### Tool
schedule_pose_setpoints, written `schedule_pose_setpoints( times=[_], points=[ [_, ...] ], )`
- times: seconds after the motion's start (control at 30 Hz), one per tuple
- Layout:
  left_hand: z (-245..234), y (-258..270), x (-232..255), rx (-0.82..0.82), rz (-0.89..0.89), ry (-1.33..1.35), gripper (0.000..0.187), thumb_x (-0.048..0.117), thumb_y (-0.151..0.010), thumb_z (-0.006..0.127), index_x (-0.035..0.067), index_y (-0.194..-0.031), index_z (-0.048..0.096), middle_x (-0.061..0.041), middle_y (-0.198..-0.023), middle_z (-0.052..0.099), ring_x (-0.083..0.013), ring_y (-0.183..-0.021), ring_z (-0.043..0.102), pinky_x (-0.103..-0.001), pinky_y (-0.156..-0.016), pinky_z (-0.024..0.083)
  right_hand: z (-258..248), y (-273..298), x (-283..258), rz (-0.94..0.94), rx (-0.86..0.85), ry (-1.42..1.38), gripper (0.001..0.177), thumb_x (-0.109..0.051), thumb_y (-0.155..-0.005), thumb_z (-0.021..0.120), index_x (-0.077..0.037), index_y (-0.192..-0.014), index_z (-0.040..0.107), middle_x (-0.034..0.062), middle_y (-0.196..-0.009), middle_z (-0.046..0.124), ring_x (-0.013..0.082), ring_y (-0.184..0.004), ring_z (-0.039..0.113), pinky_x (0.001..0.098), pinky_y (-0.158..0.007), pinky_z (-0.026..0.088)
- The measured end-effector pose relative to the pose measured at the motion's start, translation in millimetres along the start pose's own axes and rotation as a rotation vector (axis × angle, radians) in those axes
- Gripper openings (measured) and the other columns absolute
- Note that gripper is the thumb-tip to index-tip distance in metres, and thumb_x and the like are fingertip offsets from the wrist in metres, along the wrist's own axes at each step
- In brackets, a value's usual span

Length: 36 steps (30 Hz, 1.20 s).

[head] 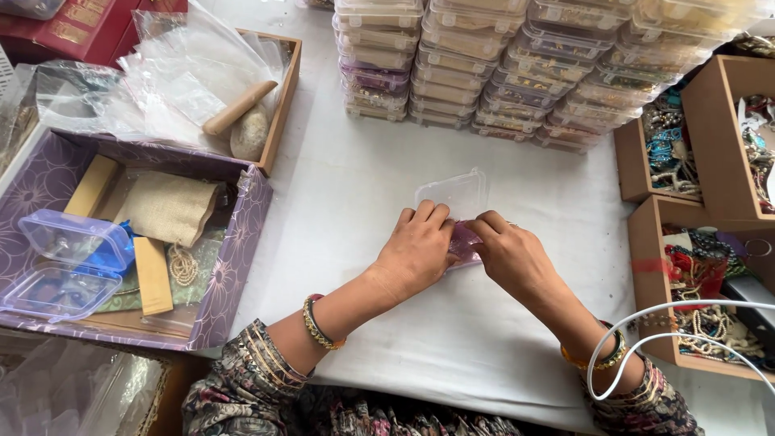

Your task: The person places a small fabric pouch into a clear plastic container and stacks it. They then place a gold-colored bracelet into a small plastic bag, followed by a purple fabric pouch, and place both into another clear plastic container. Finally, they handle a gold-colored chain, folding it before placing it into a plastic bag.

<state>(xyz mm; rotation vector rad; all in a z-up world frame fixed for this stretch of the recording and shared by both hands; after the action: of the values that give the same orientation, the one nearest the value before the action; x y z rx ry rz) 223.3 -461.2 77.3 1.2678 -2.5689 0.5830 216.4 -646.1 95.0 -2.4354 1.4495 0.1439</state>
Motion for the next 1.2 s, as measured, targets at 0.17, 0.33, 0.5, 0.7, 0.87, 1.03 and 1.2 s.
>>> schedule_pose_setpoints(
  times=[0.17, 0.33, 0.5, 0.7, 0.87, 1.03, 1.2],
  points=[
    [6.7, 5.9, 1.8, -0.005, 0.086, -0.102, 0.035, 0.027, -0.087, 0.073, 0.0, -0.109, 0.068, -0.009, -0.109, 0.058, -0.0254, -0.106, 0.05, -0.04, -0.092, 0.043, 7.3, 7.1, 4.8, -0.056, -0.077, 0.102, 0.022, 0.001, -0.08, 0.069, -0.004, -0.101, 0.075, 0.0054, -0.101, 0.073, 0.0259, -0.089, 0.069, 0.0393, -0.077, 0.058],
    [26.1, 10.5, 7.3, -0.114, 0.11, -0.236, 0.015, 0.012, -0.094, 0.062, 0.001, -0.103, 0.068, -0.009, -0.118, 0.057, -0.024, -0.113, 0.051, -0.035, -0.1, 0.042, -3.0, 7.0, -5.0, -0.134, -0.099, 0.181, 0.033, 0.007, -0.075, 0.062, -0.004, -0.103, 0.076, 0.0046, -0.101, 0.075, 0.0254, -0.092, 0.068, 0.0397, -0.081, 0.055],
    [19.6, 10.1, 7.3, -0.249, 0.16, -0.342, 0.031, 0.014, -0.09, 0.054, -0.003, -0.112, 0.067, -0.014, -0.112, 0.056, -0.0261, -0.107, 0.051, -0.048, -0.106, 0.035, -8.2, 5.1, -2.5, -0.086, -0.051, 0.071, 0.032, 0.006, -0.082, 0.061, -0.006, -0.107, 0.076, 0.0053, -0.106, 0.076, 0.0254, -0.096, 0.069, 0.0403, -0.083, 0.055],
    [14.7, 8.4, 5.3, -0.275, 0.101, -0.268, 0.024, 0.008, -0.093, 0.056, -0.002, -0.111, 0.068, -0.012, -0.113, 0.055, -0.0242, -0.113, 0.051, -0.05, -0.112, 0.03, 9.0, 3.6, 15.4, -0.095, -0.004, -0.025, 0.029, 0.007, -0.081, 0.065, -0.007, -0.102, 0.077, 0.0054, -0.112, 0.076, 0.0254, -0.101, 0.07, 0.039, -0.087, 0.057],
    [13.5, 7.5, 6.0, -0.218, 0.109, -0.277, 0.023, 0.006, -0.09, 0.058, -0.001, -0.109, 0.069, -0.011, -0.113, 0.056, -0.0242, -0.112, 0.052, -0.049, -0.11, 0.032, -1.2, -6.7, 21.1, -0.029, 0.23, -0.176, 0.037, -0.006, -0.083, 0.076, -0.008, -0.119, 0.068, 0.0096, -0.124, 0.068, 0.0284, -0.115, 0.064, 0.039, -0.094, 0.055],
    [3.9, 5.0, -2.3, -0.155, 0.105, -0.24, 0.024, 0.008, -0.085, 0.061, 0.0, -0.106, 0.07, -0.011, -0.111, 0.058, -0.0241, -0.111, 0.054, -0.044, -0.1, 0.038, 21.8, -10.2, 57.7, -0.014, 0.268, -0.671, 0.079, -0.022, -0.09, 0.077, -0.007, -0.155, 0.035, 0.0175, -0.152, 0.051, 0.0297, -0.139, 0.048, 0.0396, -0.105, 0.045],
    [-27.1, 1.9, -23.7, -0.033, 0.145, 0.27, 0.022, 0.001, -0.085, 0.063, 0.008, -0.1, 0.078, -0.01, -0.095, 0.071, -0.0245, -0.088, 0.067, -0.038, -0.079, 0.053, 43.3, 2.6, 100.9, 0.048, 0.3, -1.183, 0.039, -0.027, -0.107, 0.069, -0.006, -0.139, 0.061, 0.0122, -0.128, 0.069, 0.0221, -0.121, 0.063, 0.0341, -0.11, 0.05]
  ],
)
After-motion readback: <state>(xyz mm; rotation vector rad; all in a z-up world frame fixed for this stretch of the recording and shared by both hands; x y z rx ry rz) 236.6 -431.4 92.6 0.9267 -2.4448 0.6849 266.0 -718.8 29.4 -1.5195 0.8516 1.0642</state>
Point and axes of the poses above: each hand's wrist, its own y-axis away from the middle knuckle, its own z-axis out of the palm, x = y × z, the point moved 1 cm from there along -y, towards the middle knuckle
